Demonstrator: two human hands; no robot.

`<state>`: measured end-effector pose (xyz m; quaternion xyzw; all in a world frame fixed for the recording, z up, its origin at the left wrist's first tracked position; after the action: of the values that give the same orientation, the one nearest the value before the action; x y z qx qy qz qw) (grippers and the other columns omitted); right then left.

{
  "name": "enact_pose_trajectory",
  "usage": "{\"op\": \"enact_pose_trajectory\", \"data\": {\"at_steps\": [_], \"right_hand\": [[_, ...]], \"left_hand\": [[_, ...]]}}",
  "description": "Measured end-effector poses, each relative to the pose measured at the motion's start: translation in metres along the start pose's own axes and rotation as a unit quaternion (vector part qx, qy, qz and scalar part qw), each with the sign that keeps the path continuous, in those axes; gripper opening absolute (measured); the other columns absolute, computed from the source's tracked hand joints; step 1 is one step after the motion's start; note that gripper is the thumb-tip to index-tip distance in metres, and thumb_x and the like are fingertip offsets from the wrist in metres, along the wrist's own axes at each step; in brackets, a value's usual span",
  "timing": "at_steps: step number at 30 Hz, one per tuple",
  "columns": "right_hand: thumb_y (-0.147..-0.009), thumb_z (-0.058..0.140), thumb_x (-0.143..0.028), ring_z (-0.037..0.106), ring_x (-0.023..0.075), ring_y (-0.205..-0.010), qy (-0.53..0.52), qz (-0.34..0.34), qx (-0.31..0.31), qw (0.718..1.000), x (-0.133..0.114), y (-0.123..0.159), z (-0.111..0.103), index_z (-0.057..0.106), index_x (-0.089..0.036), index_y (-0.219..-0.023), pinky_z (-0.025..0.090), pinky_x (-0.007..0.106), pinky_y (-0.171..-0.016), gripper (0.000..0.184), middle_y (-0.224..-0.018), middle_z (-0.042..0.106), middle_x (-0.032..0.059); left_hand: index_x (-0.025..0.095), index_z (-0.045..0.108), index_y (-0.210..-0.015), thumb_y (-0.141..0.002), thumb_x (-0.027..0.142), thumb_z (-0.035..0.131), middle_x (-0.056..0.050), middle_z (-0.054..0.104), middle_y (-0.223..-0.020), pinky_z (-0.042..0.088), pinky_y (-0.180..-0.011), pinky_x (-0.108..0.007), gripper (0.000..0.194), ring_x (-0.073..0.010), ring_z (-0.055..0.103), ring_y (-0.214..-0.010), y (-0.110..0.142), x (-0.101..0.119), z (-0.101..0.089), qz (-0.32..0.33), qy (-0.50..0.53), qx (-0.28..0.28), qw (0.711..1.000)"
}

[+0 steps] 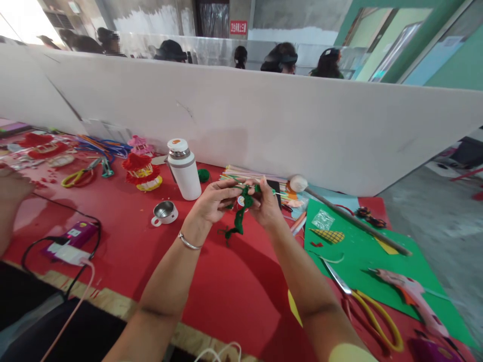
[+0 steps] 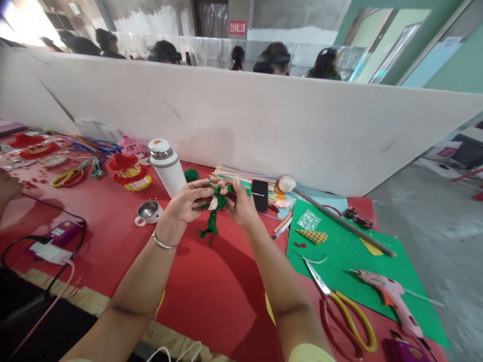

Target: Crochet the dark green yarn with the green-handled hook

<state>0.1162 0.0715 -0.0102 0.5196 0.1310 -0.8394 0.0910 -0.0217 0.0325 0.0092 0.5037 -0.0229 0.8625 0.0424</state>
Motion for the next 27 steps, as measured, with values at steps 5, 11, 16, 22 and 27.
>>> {"op": "enact_pose_trajectory", "data": {"at_steps": [5, 11, 16, 22, 27], "right_hand": [[-0.075, 0.076, -0.072, 0.027, 0.0036, -0.038, 0.028, 0.018, -0.073, 0.997, -0.010, -0.004, -0.017, 0.072, -0.019, -0.077, 0.022, 0.023, -0.039, 0.053, -0.060, 0.061, -0.0053], [-0.083, 0.072, -0.068, 0.037, 0.0041, -0.037, 0.108, -0.015, -0.120, 0.987, -0.023, -0.003, -0.035, 0.076, -0.017, -0.071, 0.028, 0.023, -0.037, 0.052, -0.071, 0.074, 0.0021], [-0.094, 0.068, -0.057, 0.047, 0.0063, -0.041, 0.252, -0.087, -0.154, 0.952, -0.048, 0.008, -0.035, 0.083, -0.019, -0.086, 0.033, 0.023, -0.038, 0.042, -0.078, 0.079, 0.0036], [-0.103, 0.061, -0.039, 0.078, 0.0189, -0.088, 0.398, -0.296, -0.129, 0.859, -0.066, 0.022, -0.016, 0.082, -0.022, -0.081, 0.062, 0.029, -0.077, 0.035, -0.098, 0.084, 0.0067], [-0.105, 0.056, -0.028, 0.080, 0.0169, -0.094, 0.467, -0.408, -0.131, 0.774, -0.059, 0.029, -0.003, 0.079, -0.023, -0.091, 0.063, 0.028, -0.084, 0.028, -0.106, 0.083, 0.0049]], "left_hand": [[0.019, 0.087, -0.096, -0.063, 0.024, 0.094, -0.007, 0.077, -0.078, 0.020, -0.038, -0.019, 0.034, -0.0028, 0.039, -0.046, 0.003, 0.007, -0.003, 0.020, -0.070, -0.018, 0.997], [0.015, 0.088, -0.098, -0.065, 0.029, 0.094, -0.004, 0.068, -0.062, 0.019, -0.040, -0.021, 0.036, -0.0031, 0.035, -0.043, 0.006, 0.011, -0.001, 0.038, -0.119, -0.025, 0.992], [0.014, 0.088, -0.092, -0.067, 0.028, 0.092, -0.009, 0.079, -0.080, 0.051, -0.059, -0.027, 0.029, -0.0159, 0.066, -0.066, 0.005, 0.013, 0.002, 0.135, -0.210, -0.001, 0.968], [0.018, 0.087, -0.091, -0.073, 0.025, 0.085, -0.007, 0.083, -0.091, 0.059, -0.077, -0.032, 0.019, -0.0211, 0.074, -0.082, 0.007, 0.015, 0.000, 0.220, -0.306, 0.094, 0.921], [0.017, 0.085, -0.084, -0.066, 0.024, 0.089, -0.004, 0.078, -0.078, 0.053, -0.063, -0.026, 0.020, -0.0158, 0.068, -0.070, 0.005, 0.013, -0.002, 0.198, -0.225, 0.125, 0.946]]}}
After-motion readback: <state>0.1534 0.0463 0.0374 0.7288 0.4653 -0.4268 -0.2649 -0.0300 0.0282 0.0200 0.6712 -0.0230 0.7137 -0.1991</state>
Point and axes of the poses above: each hand's wrist, its own y-axis away from the middle knuckle, its own z-axis out of the palm, x = y × z, the point moved 4 cm from there along -y, towards the middle knuckle
